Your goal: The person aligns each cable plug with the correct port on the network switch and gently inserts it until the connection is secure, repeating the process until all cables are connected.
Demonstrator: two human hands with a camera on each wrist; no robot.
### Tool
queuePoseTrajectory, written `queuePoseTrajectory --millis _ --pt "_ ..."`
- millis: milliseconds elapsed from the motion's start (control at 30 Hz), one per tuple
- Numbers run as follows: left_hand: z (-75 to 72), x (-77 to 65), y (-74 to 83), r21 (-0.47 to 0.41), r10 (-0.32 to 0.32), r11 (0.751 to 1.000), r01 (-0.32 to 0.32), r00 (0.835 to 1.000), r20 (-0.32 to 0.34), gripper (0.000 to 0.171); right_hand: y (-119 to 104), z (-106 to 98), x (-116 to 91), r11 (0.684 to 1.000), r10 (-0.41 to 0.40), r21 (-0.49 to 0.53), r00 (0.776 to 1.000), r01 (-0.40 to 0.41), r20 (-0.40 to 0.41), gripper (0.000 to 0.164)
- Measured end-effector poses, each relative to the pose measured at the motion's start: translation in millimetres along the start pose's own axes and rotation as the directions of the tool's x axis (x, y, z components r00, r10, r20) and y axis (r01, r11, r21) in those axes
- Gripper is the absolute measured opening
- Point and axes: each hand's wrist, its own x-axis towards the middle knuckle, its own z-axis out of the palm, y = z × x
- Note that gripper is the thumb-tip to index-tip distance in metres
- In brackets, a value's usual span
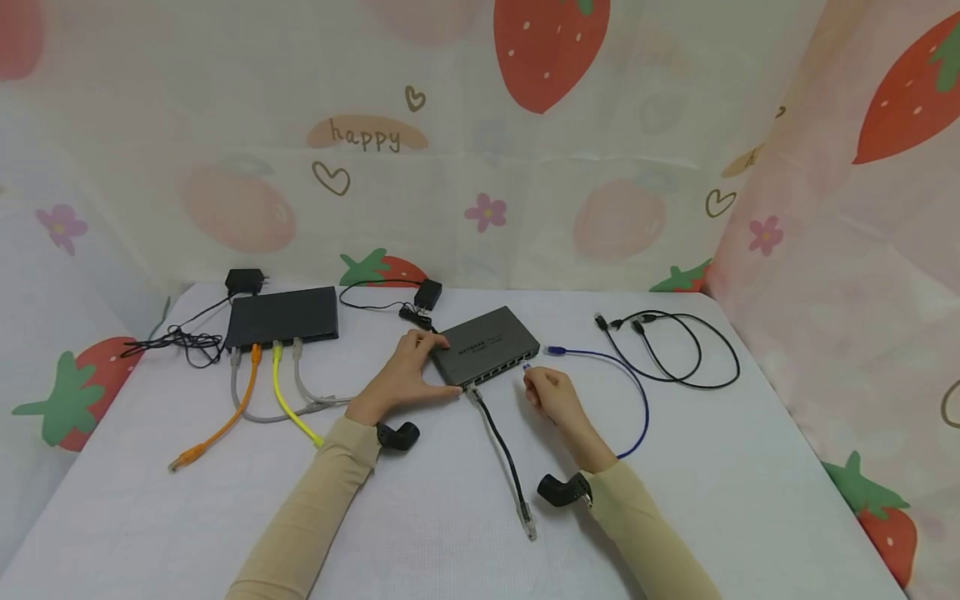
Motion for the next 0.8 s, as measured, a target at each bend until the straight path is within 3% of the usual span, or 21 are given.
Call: queuePoseTrajectory --millis 333,800 --pt "1.1 0.7 2.2 0.015 -0.011 1.000 0.011 1.000 0.007 0.074 1 10 2 1.000 0.027 0.010 0.986 -0.029 0.167 0.034" --pt "0.0 0.0 2.3 0.038 -0.008 0.999 0.008 1.000 0.004 0.073 2 19 8 0.999 0.038 -0.003 0.967 -0.039 0.250 0.034"
